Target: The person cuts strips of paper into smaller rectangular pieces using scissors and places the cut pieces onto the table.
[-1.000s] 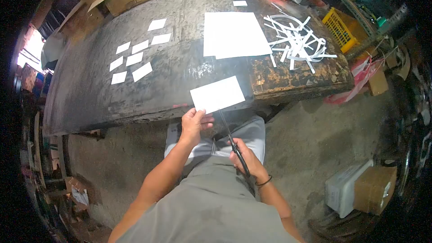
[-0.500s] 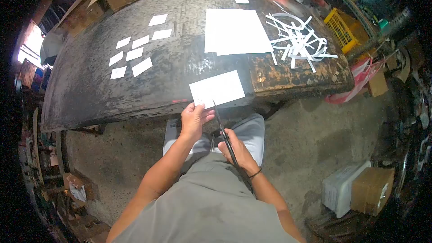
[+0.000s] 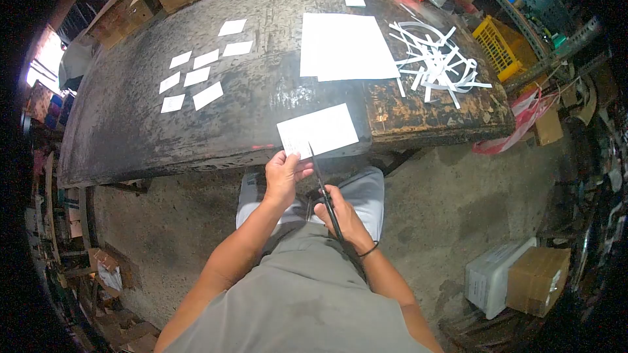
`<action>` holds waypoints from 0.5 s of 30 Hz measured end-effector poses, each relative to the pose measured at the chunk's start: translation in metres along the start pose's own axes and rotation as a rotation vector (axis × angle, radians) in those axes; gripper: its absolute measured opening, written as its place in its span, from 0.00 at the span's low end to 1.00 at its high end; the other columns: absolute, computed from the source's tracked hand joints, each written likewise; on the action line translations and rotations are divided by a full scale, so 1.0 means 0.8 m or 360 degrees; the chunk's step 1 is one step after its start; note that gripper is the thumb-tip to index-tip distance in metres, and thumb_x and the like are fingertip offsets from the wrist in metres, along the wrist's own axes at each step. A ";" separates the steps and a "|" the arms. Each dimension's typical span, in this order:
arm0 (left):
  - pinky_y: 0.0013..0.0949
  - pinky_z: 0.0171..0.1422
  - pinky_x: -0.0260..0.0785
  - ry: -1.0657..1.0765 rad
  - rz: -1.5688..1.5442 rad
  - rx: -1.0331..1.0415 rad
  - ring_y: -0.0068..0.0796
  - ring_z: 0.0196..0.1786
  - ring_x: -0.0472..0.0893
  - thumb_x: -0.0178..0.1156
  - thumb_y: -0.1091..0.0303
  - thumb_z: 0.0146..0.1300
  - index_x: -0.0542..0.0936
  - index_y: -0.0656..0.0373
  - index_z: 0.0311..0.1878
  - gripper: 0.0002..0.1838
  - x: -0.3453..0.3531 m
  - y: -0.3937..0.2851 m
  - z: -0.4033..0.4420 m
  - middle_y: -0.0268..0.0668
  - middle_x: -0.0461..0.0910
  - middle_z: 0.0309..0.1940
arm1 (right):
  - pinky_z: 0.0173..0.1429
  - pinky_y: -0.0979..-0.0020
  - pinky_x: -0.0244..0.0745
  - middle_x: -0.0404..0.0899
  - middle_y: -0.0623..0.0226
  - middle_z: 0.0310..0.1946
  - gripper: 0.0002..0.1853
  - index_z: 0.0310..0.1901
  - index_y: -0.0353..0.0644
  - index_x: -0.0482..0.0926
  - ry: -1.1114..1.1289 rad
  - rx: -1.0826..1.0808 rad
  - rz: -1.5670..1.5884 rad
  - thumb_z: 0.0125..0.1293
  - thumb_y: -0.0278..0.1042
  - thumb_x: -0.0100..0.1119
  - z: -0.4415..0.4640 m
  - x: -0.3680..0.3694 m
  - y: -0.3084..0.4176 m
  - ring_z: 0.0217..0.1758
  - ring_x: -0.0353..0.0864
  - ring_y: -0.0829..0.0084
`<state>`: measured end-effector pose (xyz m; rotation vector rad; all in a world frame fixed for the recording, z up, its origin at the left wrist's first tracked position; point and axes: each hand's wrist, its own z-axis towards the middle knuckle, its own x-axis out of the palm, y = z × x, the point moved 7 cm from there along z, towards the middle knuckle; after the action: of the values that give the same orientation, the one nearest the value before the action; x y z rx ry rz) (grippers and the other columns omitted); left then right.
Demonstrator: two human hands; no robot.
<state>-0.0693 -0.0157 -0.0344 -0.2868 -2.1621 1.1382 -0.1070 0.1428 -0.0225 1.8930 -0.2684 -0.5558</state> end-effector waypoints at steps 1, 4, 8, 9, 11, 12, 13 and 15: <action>0.31 0.39 0.78 -0.0007 0.0004 0.0006 0.30 0.36 0.81 0.55 0.66 0.66 0.74 0.64 0.43 0.11 0.000 -0.001 0.000 0.41 0.80 0.38 | 0.34 0.67 0.70 0.74 0.60 0.26 0.35 0.58 0.37 0.62 0.0000 0.0001 -0.0015 0.64 0.61 0.52 0.000 0.000 0.000 0.29 0.77 0.66; 0.30 0.39 0.78 -0.0009 0.0005 0.0014 0.29 0.36 0.81 0.55 0.66 0.66 0.74 0.64 0.43 0.10 0.001 -0.002 -0.001 0.40 0.80 0.38 | 0.38 0.65 0.70 0.74 0.57 0.28 0.35 0.58 0.36 0.62 -0.0046 -0.0053 -0.0059 0.64 0.62 0.52 0.001 -0.001 -0.002 0.33 0.78 0.62; 0.29 0.39 0.78 -0.0013 0.0023 0.0012 0.29 0.35 0.81 0.55 0.66 0.66 0.74 0.64 0.42 0.10 0.001 -0.001 -0.001 0.40 0.80 0.37 | 0.40 0.65 0.71 0.74 0.56 0.30 0.36 0.57 0.35 0.63 -0.0065 -0.0081 -0.0077 0.64 0.62 0.52 0.002 -0.001 -0.003 0.34 0.77 0.61; 0.29 0.39 0.78 -0.0014 0.0023 0.0012 0.29 0.35 0.81 0.55 0.66 0.66 0.74 0.64 0.42 0.10 0.001 -0.002 -0.001 0.40 0.80 0.37 | 0.41 0.66 0.71 0.74 0.56 0.31 0.36 0.57 0.35 0.63 -0.0067 -0.0080 -0.0071 0.64 0.62 0.52 0.002 -0.001 -0.001 0.35 0.77 0.61; 0.30 0.40 0.78 -0.0009 0.0027 0.0014 0.29 0.35 0.81 0.55 0.66 0.66 0.74 0.64 0.43 0.10 0.002 -0.002 -0.001 0.41 0.80 0.37 | 0.41 0.66 0.71 0.75 0.56 0.31 0.36 0.57 0.34 0.63 -0.0069 -0.0080 -0.0064 0.64 0.62 0.52 0.002 0.000 -0.002 0.35 0.77 0.60; 0.30 0.40 0.78 -0.0009 0.0028 0.0014 0.29 0.35 0.81 0.55 0.66 0.66 0.74 0.64 0.43 0.10 0.002 -0.002 -0.002 0.41 0.80 0.37 | 0.32 0.71 0.67 0.71 0.65 0.25 0.37 0.57 0.37 0.63 -0.0107 -0.0141 -0.0039 0.63 0.65 0.51 0.002 0.000 0.000 0.27 0.73 0.71; 0.30 0.40 0.78 -0.0006 0.0026 0.0017 0.29 0.36 0.81 0.55 0.66 0.66 0.74 0.65 0.43 0.11 0.002 -0.003 -0.002 0.41 0.80 0.37 | 0.24 0.77 0.64 0.68 0.74 0.20 0.38 0.57 0.39 0.64 -0.0146 -0.0202 -0.0015 0.62 0.68 0.50 0.002 -0.001 0.003 0.19 0.69 0.81; 0.30 0.40 0.78 -0.0003 0.0026 0.0020 0.29 0.36 0.81 0.55 0.66 0.66 0.74 0.65 0.43 0.11 0.002 -0.003 -0.002 0.41 0.80 0.38 | 0.24 0.77 0.64 0.68 0.74 0.20 0.38 0.57 0.39 0.64 -0.0143 -0.0199 -0.0016 0.62 0.68 0.50 0.002 -0.002 0.004 0.19 0.69 0.81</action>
<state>-0.0696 -0.0151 -0.0311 -0.2983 -2.1568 1.1613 -0.1085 0.1409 -0.0193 1.7519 -0.2765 -0.6510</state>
